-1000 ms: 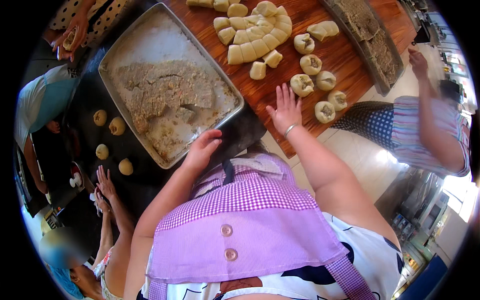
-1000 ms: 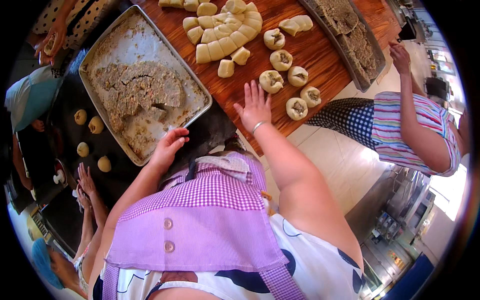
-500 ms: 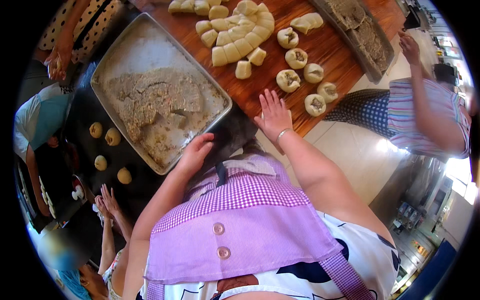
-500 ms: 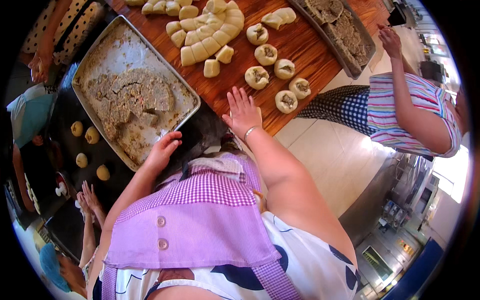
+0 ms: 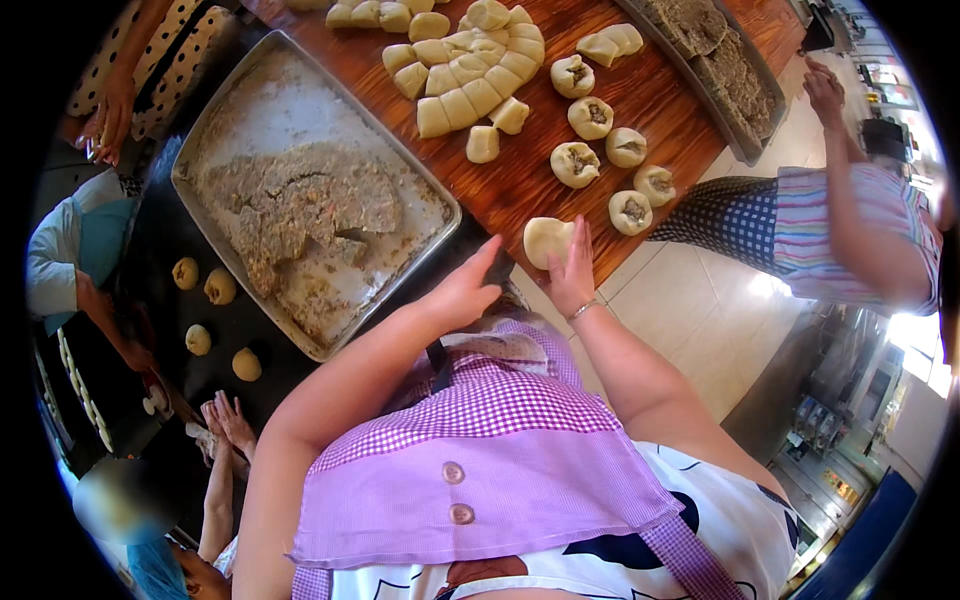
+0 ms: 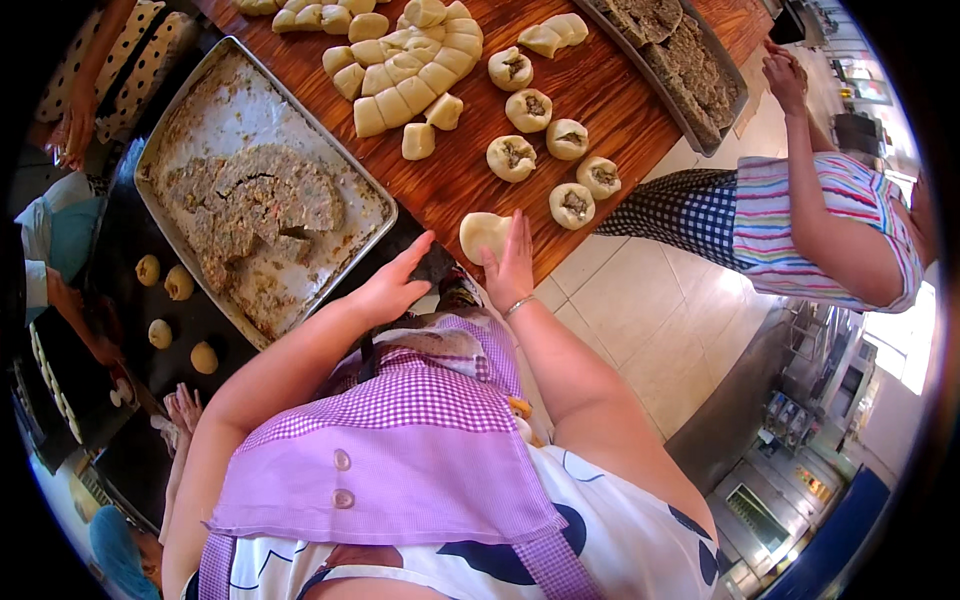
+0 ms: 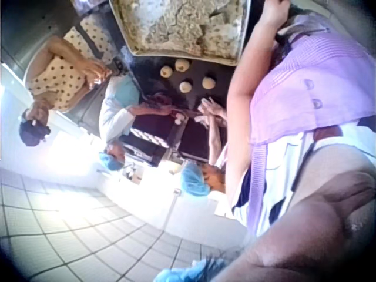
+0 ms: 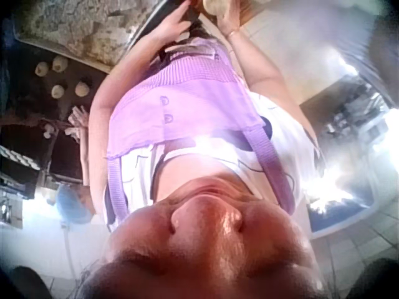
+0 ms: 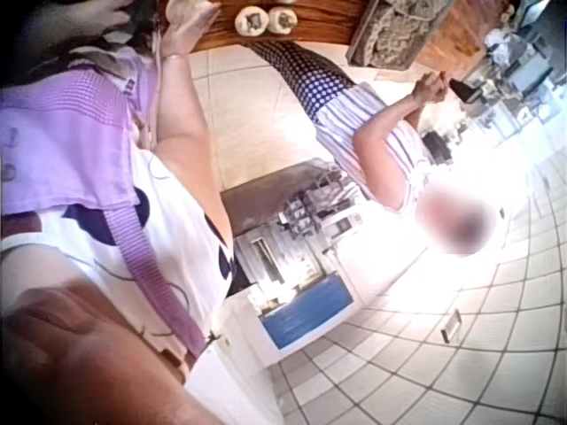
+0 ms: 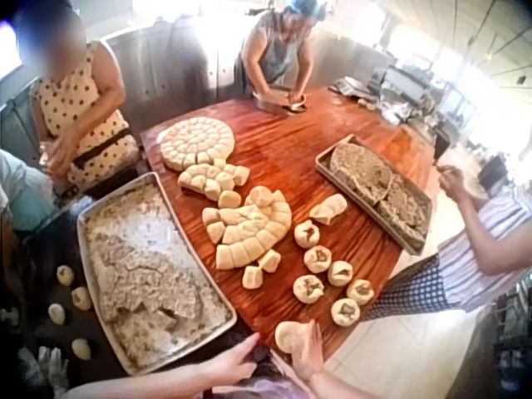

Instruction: The person flattens a piece of dough by hand, places a portion of filling from a tray into the center, and seals the dough into a ball before setting it on the table.

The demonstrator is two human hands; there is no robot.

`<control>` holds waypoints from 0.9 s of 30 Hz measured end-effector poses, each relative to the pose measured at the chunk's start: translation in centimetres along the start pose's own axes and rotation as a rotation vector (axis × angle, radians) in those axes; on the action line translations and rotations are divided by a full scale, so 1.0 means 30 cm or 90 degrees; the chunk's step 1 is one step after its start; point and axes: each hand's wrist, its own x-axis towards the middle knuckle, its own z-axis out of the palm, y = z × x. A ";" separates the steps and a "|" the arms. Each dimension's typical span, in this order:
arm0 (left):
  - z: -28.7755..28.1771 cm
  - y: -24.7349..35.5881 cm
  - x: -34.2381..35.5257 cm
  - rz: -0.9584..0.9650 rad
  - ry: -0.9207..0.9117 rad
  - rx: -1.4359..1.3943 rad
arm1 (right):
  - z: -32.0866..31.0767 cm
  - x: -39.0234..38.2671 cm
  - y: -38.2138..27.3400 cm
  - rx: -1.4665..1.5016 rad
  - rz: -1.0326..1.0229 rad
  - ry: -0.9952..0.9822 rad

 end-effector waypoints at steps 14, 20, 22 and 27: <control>0.091 0.004 0.282 0.000 -0.038 0.042 | -0.070 0.037 -0.044 -0.236 -0.075 -0.137; 0.046 0.039 0.306 -0.033 -0.058 0.067 | -0.052 0.080 -0.081 -0.198 -0.069 -0.188; 0.026 0.037 0.309 -0.011 -0.048 0.075 | -0.076 0.092 -0.086 -0.214 -0.069 -0.215; 0.007 -0.057 0.201 0.064 0.096 0.096 | -0.030 0.096 -0.096 -0.302 -0.143 -0.221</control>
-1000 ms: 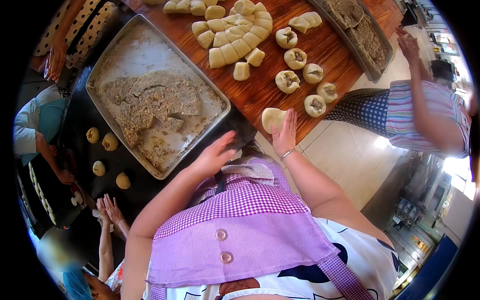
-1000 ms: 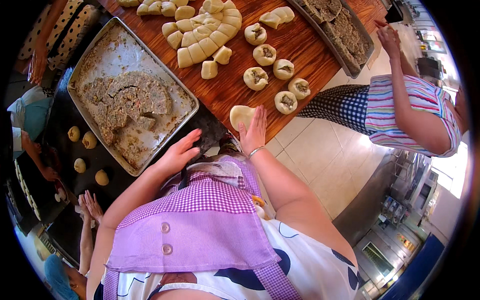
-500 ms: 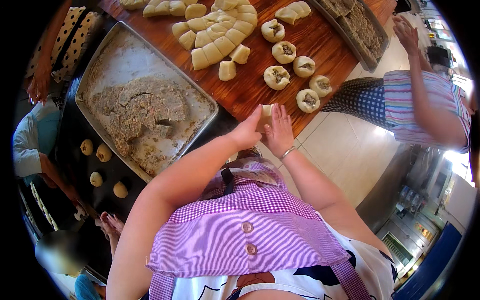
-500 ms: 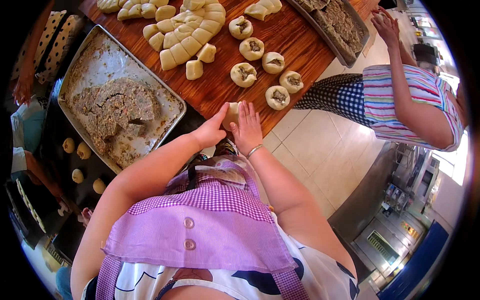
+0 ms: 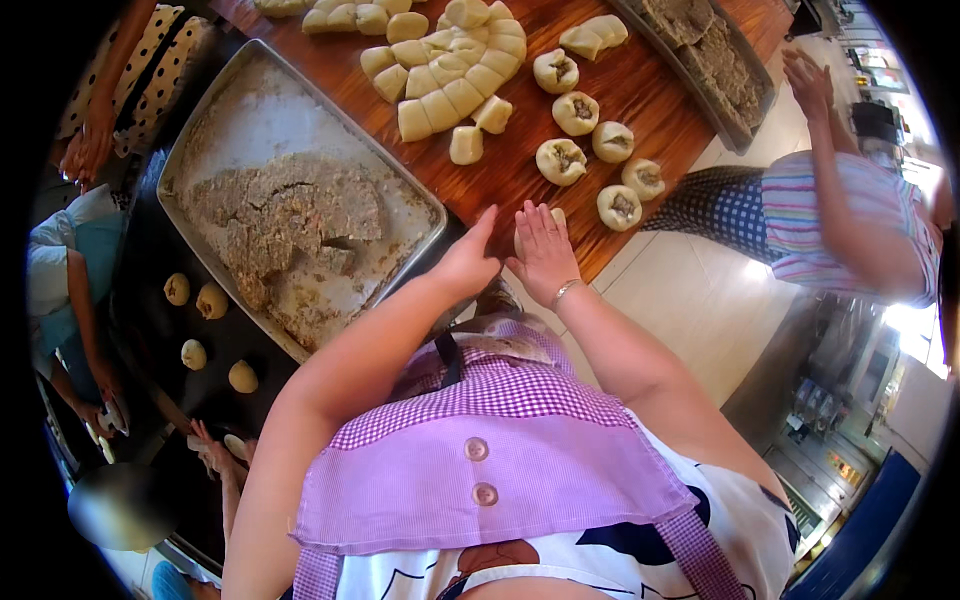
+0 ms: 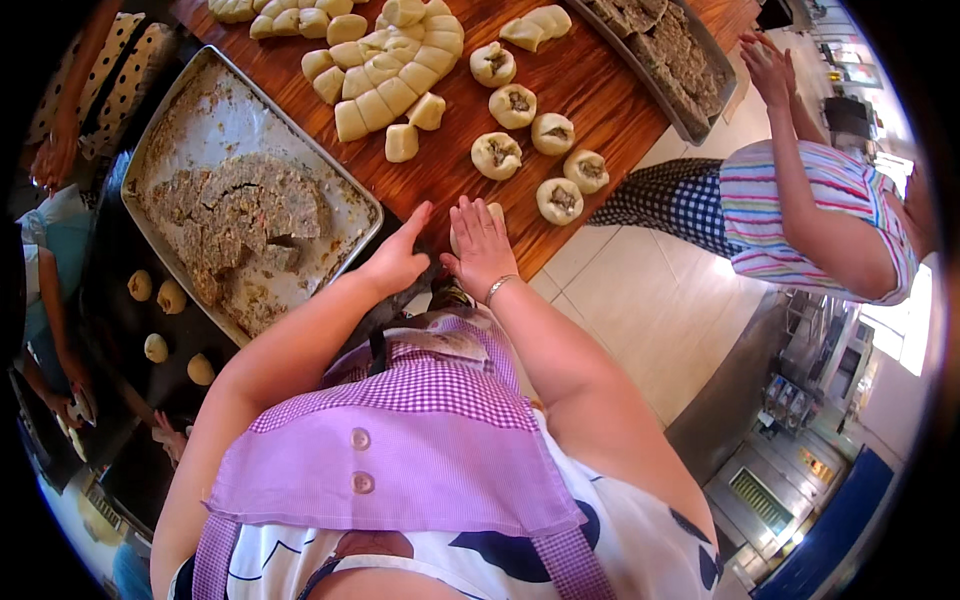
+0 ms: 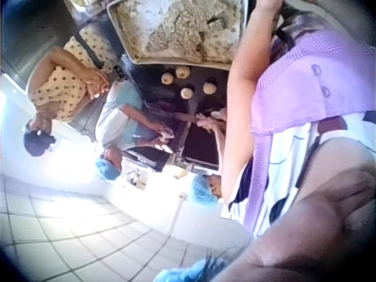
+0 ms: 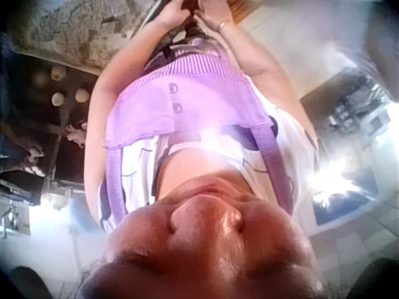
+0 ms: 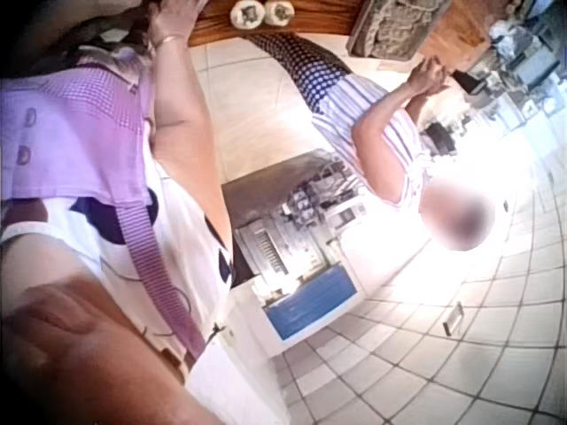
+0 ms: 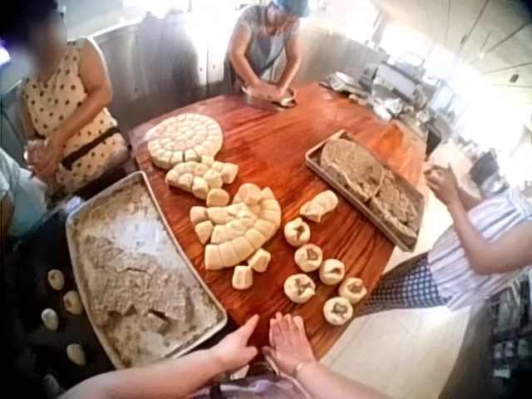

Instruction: The person flattens a piece of dough by hand, places a portion of filling from a tray into the center, and seals the dough into a ball before setting it on the table.

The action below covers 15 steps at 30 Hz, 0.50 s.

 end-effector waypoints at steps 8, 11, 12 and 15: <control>-0.058 -0.062 -0.189 -0.002 0.001 -0.167 | 0.023 -0.079 -0.039 -0.002 0.004 -0.107; -0.056 -0.116 -0.241 0.021 0.084 -0.212 | 0.003 -0.069 -0.056 -0.016 -0.002 -0.097; -0.067 -0.117 -0.240 0.019 0.071 -0.227 | 0.006 -0.077 -0.040 -0.005 0.002 -0.087; -0.101 -0.122 -0.280 0.019 0.061 -0.259 | 0.044 -0.136 -0.017 0.011 0.001 -0.067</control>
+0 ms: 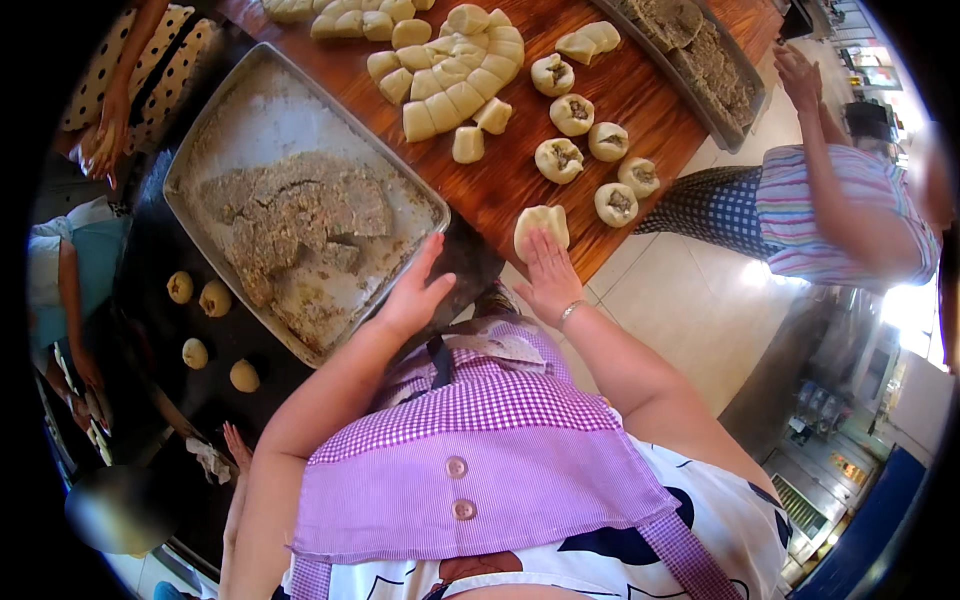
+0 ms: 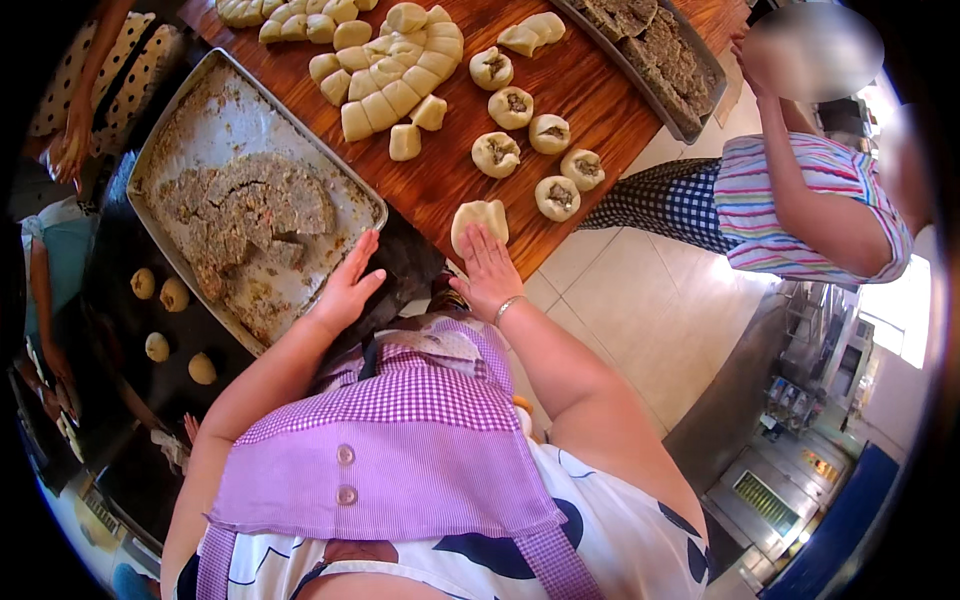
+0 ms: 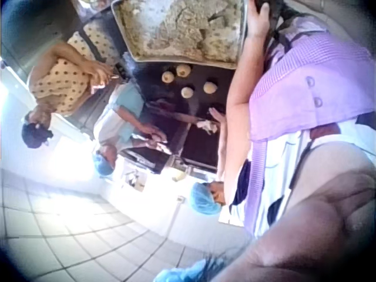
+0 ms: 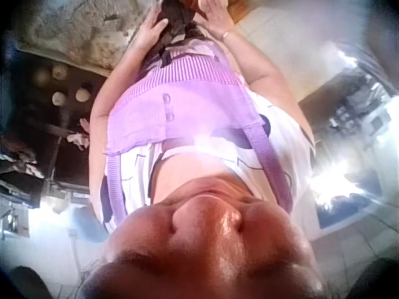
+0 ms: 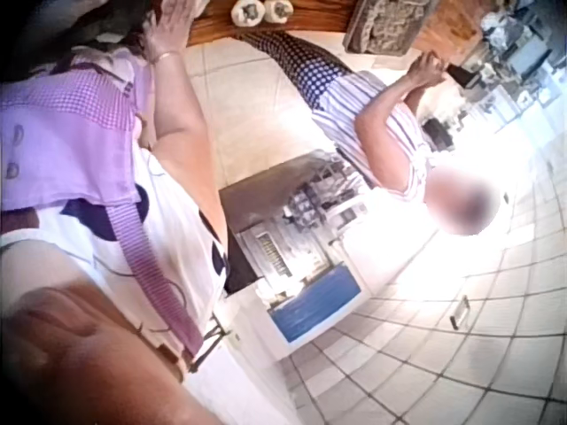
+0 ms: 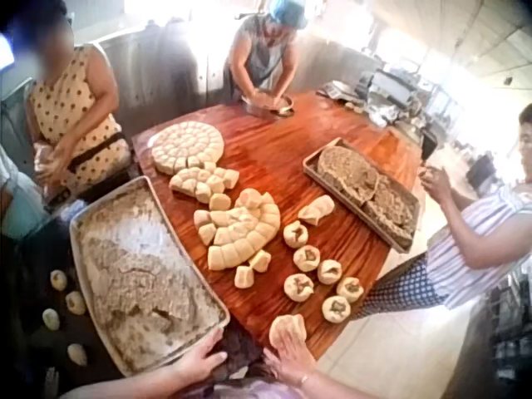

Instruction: The person flattens a piece of dough by hand, places a portion of filling from a tray into the center, and seals the dough into a ball before setting it on the table.

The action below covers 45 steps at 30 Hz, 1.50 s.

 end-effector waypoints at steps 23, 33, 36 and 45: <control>-0.120 -0.019 -0.231 -0.047 0.228 -0.263 | -0.010 0.156 0.124 0.658 0.487 0.192; -0.167 0.057 -0.385 -0.005 0.119 -0.974 | -0.370 0.161 -0.616 0.849 -0.032 -0.396; -0.209 0.060 -0.458 0.086 0.150 -1.009 | -0.278 0.269 -0.650 0.824 -0.040 -0.311; -0.285 0.013 -0.613 0.162 0.328 -0.975 | 0.099 0.457 -0.785 0.408 -0.132 0.057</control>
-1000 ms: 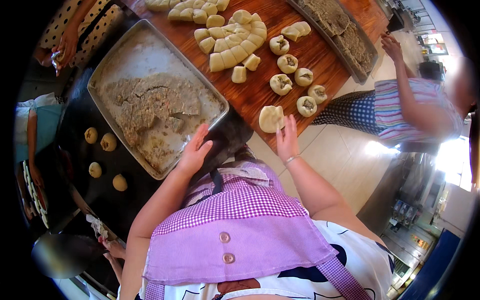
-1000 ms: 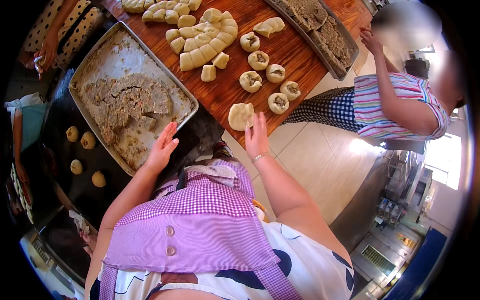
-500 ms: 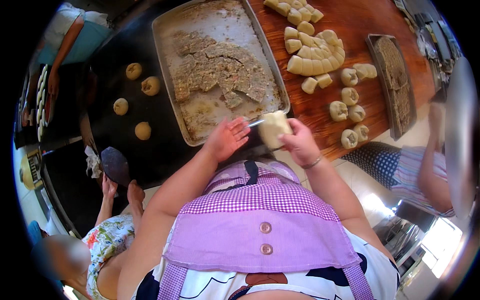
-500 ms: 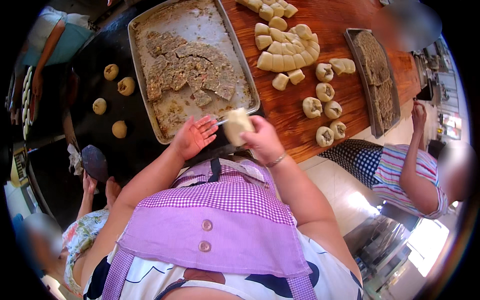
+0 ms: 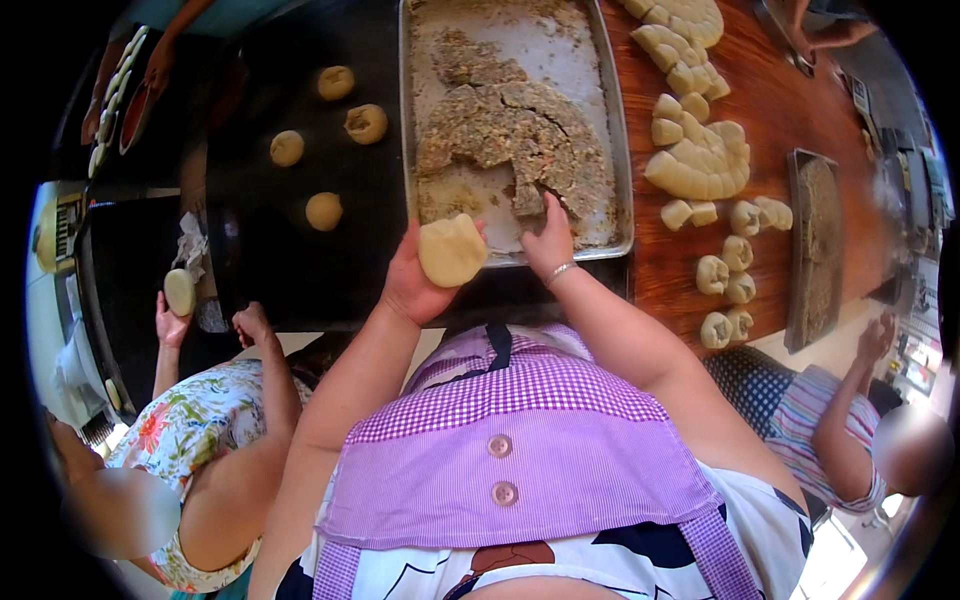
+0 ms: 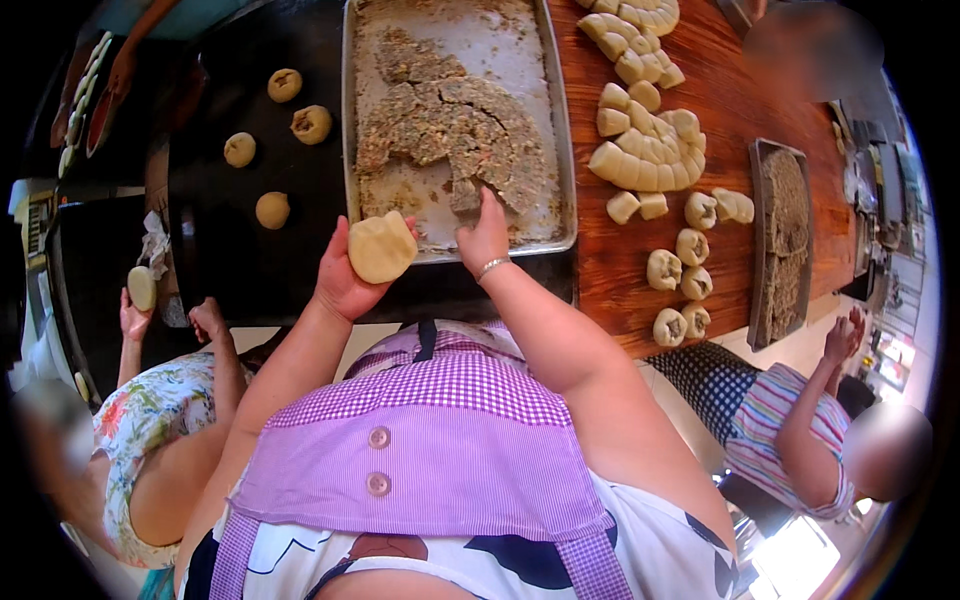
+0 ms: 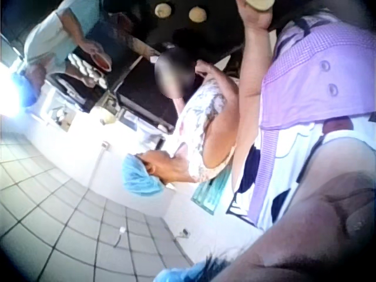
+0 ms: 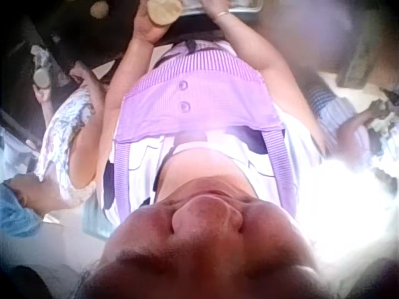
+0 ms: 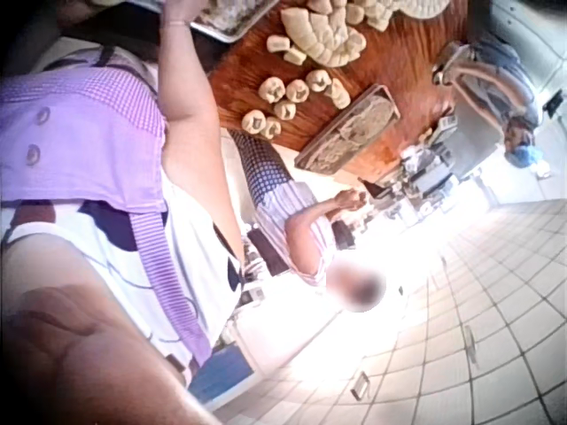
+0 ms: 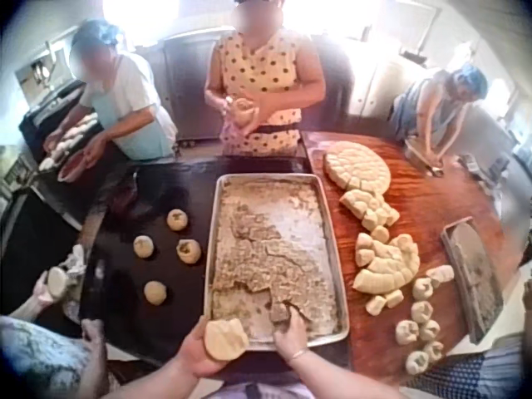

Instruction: The person flattens a piece of dough by hand, places a portion of filling from a tray into the center, and seals the dough into a ball before setting it on the table.

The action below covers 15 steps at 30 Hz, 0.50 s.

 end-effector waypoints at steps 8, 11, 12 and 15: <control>-0.091 0.032 -0.032 0.050 0.166 0.060 | 0.025 0.024 0.003 -0.175 -0.130 -0.065; -0.085 0.036 -0.026 0.077 0.187 0.067 | 0.097 0.023 -0.033 -0.191 -0.082 0.005; -0.081 0.038 -0.025 0.087 0.191 0.065 | 0.120 0.027 -0.033 -0.198 -0.070 0.045; -0.070 0.043 -0.022 0.099 0.163 0.052 | 0.108 0.061 -0.019 -0.196 -0.048 0.006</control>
